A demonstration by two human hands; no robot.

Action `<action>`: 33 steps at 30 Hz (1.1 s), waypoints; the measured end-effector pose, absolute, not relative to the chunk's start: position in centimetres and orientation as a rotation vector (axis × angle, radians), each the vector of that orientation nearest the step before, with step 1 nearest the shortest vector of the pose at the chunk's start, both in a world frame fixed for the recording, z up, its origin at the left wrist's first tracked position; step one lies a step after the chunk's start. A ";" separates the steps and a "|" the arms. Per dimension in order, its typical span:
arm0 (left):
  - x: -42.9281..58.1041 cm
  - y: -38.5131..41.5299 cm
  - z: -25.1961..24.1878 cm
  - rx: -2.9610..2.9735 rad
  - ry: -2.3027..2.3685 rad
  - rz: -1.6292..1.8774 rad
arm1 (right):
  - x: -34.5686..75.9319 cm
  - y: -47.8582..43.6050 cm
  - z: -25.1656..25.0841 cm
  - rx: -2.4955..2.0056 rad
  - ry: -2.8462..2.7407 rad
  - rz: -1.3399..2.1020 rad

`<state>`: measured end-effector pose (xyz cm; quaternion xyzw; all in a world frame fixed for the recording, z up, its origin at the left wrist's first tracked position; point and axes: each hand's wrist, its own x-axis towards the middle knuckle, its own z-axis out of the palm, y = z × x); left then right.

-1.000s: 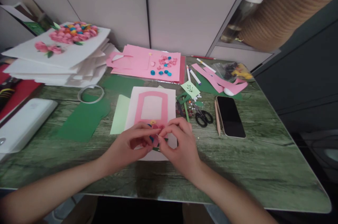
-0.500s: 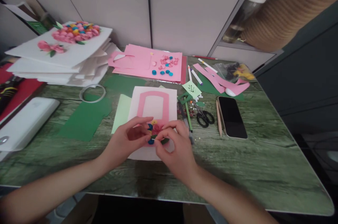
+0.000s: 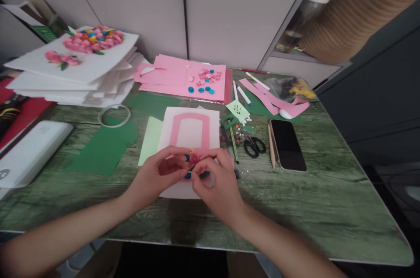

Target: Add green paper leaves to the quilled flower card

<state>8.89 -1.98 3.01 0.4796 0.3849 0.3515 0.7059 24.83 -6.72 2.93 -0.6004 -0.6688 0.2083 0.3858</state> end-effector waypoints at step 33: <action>9.0 -2.0 3.0 1.063 0.821 0.782 | 24.8 -6.5 2.9 -1.538 -1.698 0.544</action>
